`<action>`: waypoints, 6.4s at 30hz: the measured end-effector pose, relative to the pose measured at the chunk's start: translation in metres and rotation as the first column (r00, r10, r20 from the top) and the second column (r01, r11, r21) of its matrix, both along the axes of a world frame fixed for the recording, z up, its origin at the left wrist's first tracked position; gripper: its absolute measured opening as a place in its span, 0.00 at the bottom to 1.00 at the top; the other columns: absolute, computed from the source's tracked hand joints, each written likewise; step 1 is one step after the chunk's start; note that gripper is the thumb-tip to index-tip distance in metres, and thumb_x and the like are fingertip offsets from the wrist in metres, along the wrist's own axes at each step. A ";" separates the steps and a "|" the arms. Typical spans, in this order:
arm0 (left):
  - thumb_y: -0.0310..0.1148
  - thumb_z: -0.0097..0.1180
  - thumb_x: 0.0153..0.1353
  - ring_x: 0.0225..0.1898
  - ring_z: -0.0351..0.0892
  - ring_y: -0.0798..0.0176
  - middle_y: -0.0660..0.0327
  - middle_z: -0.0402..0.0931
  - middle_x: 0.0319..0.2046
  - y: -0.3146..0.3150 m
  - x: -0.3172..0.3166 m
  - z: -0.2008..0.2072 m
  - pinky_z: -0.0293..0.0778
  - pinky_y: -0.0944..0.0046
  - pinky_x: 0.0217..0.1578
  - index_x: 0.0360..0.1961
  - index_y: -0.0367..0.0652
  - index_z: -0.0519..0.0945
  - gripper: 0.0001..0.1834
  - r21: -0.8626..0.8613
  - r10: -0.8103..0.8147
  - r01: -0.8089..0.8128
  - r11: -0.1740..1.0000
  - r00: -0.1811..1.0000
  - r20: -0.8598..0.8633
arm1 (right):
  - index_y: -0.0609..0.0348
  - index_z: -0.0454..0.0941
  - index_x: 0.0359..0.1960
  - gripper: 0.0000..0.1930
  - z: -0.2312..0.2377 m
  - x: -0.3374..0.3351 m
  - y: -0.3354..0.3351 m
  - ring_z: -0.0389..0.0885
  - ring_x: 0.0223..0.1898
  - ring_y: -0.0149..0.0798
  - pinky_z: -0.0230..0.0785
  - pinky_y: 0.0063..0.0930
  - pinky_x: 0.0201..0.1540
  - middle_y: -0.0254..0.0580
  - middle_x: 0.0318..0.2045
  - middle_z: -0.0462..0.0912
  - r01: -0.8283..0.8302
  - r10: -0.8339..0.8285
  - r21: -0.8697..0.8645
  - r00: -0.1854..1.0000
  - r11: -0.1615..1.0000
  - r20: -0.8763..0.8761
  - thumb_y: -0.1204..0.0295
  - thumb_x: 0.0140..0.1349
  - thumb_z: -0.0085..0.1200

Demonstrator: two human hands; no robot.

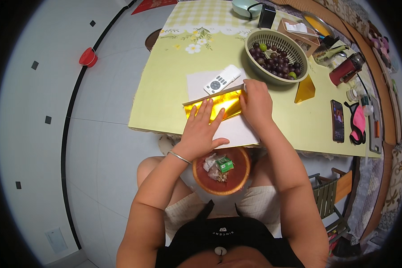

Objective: The person folds a gold-colored sheet of paper into a triangular shape on a white paper base. They repeatedly fold, unfold, and refold the sheet, adjusting the creases and shape throughout the clip.

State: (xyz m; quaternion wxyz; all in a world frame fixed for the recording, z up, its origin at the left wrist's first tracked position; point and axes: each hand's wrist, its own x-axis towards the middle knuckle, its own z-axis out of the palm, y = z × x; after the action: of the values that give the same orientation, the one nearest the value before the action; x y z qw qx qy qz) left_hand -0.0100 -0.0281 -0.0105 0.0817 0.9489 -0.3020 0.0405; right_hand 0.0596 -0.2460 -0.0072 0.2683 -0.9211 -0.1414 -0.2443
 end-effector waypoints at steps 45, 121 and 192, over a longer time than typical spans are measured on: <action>0.48 0.69 0.57 0.50 0.85 0.40 0.41 0.84 0.47 0.017 -0.015 0.003 0.79 0.48 0.53 0.40 0.34 0.86 0.24 -0.266 0.213 -0.141 0.953 0.940 0.265 | 0.67 0.77 0.56 0.30 0.019 -0.071 -0.018 0.74 0.61 0.50 0.54 0.58 0.73 0.53 0.60 0.77 -0.299 0.185 -0.492 0.946 0.818 -0.266 0.55 0.58 0.64; 0.28 0.67 0.49 0.34 0.77 0.45 0.52 0.75 0.27 -0.039 0.027 -0.012 0.72 0.48 0.39 0.17 0.41 0.76 0.11 -0.594 0.342 -0.310 0.742 0.938 -0.063 | 0.77 0.54 0.73 0.52 -0.008 -0.065 -0.009 0.47 0.79 0.61 0.37 0.51 0.80 0.68 0.75 0.54 -0.526 0.418 -0.317 0.838 0.789 -0.350 0.41 0.63 0.56; 0.25 0.66 0.56 0.42 0.76 0.59 0.62 0.81 0.33 0.061 0.014 0.001 0.74 0.60 0.47 0.47 0.40 0.85 0.15 -0.642 0.064 -0.191 0.743 0.974 -0.215 | 0.63 0.79 0.30 0.07 -0.016 -0.069 0.045 0.78 0.49 0.51 0.68 0.46 0.52 0.47 0.50 0.82 -0.283 0.299 0.166 0.951 0.945 -0.079 0.74 0.55 0.64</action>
State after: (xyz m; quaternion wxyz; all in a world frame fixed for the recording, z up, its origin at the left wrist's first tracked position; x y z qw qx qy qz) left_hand 0.0039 0.0324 -0.0094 0.4342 0.8773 -0.1939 0.0642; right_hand -0.0089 -0.2007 -0.0235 0.3780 -0.8782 -0.2428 -0.1643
